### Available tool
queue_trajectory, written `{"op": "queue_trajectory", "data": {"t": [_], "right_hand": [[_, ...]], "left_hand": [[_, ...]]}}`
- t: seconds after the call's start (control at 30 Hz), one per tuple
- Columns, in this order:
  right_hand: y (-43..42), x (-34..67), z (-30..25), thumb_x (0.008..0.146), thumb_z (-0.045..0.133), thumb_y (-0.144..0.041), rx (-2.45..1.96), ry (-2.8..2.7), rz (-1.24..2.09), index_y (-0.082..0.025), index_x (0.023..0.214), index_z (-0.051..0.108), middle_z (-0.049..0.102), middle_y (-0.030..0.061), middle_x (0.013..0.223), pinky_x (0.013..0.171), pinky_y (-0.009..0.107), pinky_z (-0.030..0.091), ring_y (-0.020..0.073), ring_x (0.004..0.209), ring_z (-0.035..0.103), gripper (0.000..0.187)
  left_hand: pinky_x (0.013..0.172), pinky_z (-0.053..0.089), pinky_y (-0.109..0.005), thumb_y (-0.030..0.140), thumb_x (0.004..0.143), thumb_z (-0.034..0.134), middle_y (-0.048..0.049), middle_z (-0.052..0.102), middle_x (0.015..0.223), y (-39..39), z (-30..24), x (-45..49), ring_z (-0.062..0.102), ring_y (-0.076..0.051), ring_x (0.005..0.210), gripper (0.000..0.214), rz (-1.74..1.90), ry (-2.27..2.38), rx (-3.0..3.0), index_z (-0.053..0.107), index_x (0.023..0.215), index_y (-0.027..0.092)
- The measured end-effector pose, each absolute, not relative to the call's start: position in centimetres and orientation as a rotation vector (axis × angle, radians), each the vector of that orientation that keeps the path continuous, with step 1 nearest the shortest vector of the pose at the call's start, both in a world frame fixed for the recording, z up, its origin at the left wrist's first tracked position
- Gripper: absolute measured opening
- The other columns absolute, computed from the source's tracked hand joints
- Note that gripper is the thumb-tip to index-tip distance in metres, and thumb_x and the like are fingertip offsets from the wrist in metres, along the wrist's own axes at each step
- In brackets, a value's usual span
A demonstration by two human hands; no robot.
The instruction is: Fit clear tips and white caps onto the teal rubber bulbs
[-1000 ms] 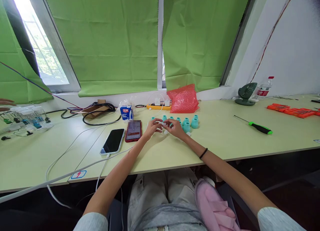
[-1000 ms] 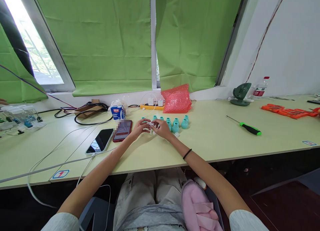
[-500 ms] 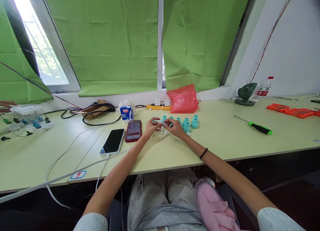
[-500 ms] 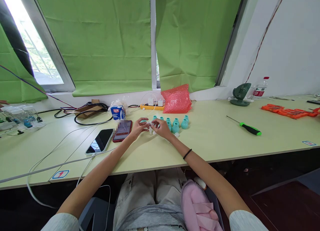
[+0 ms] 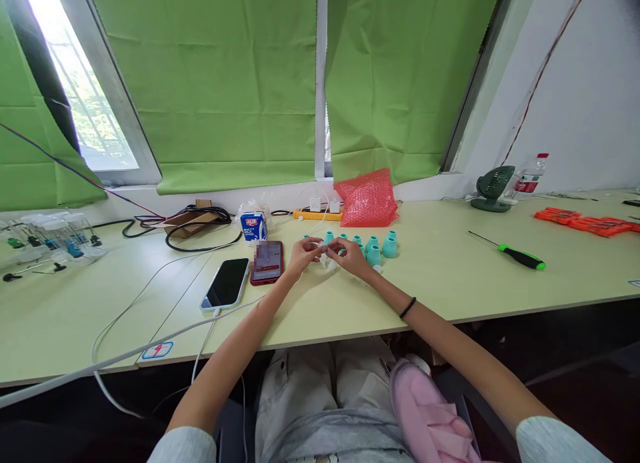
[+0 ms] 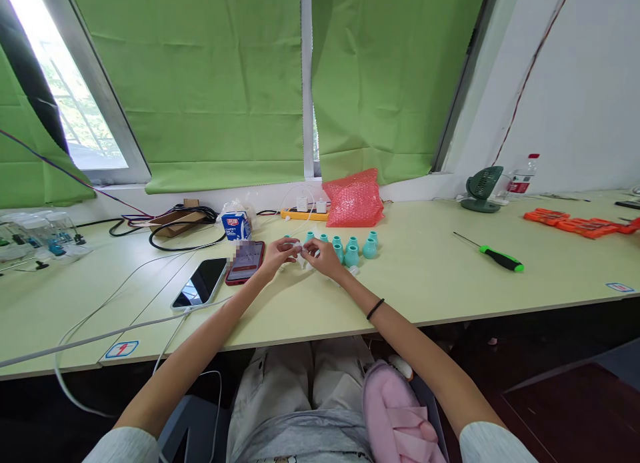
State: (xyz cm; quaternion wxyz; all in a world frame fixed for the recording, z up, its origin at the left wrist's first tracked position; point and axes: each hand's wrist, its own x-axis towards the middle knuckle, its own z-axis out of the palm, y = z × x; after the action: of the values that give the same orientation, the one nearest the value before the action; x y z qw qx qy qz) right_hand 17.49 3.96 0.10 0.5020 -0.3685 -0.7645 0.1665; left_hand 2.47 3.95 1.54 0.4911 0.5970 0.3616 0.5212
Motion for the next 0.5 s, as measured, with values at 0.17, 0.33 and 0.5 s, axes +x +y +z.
{"op": "queue_trajectory", "data": {"t": [0.17,0.33,0.5], "right_hand": [[4.15,17.63,0.03,0.073,0.053,-0.035,-0.893,-1.825,0.418,-0.016,0.077,0.056,0.063,0.0043,0.073,0.052,0.023,0.044,0.0151,0.066,0.059,0.019],[4.11,17.67,0.10,0.074,0.052,-0.036,-0.903,-1.813,0.438,-0.017,0.076,0.055,0.062,0.0039,0.072,0.054,0.024,0.045,0.0157,0.067,0.059,0.019],[3.88,17.62,0.34,0.074,0.051,-0.035,-0.919,-1.813,0.476,-0.016,0.074,0.055,0.061,0.0033,0.068,0.052,0.024,0.045,0.0140,0.061,0.057,0.019]], "left_hand": [[0.050,0.045,-0.020,0.025,0.054,0.068,0.0010,0.057,0.060,3.85,1.64,2.36,0.052,-0.009,0.056,0.039,1.229,0.854,1.452,0.061,0.091,0.015],[0.050,0.045,-0.019,0.021,0.055,0.067,-0.0006,0.059,0.065,3.94,1.52,2.39,0.053,-0.009,0.057,0.041,1.224,0.853,1.447,0.061,0.095,0.014],[0.049,0.045,-0.019,0.017,0.057,0.064,0.0005,0.058,0.062,4.11,1.38,2.46,0.053,-0.008,0.056,0.039,1.225,0.861,1.448,0.061,0.096,0.013]]}}
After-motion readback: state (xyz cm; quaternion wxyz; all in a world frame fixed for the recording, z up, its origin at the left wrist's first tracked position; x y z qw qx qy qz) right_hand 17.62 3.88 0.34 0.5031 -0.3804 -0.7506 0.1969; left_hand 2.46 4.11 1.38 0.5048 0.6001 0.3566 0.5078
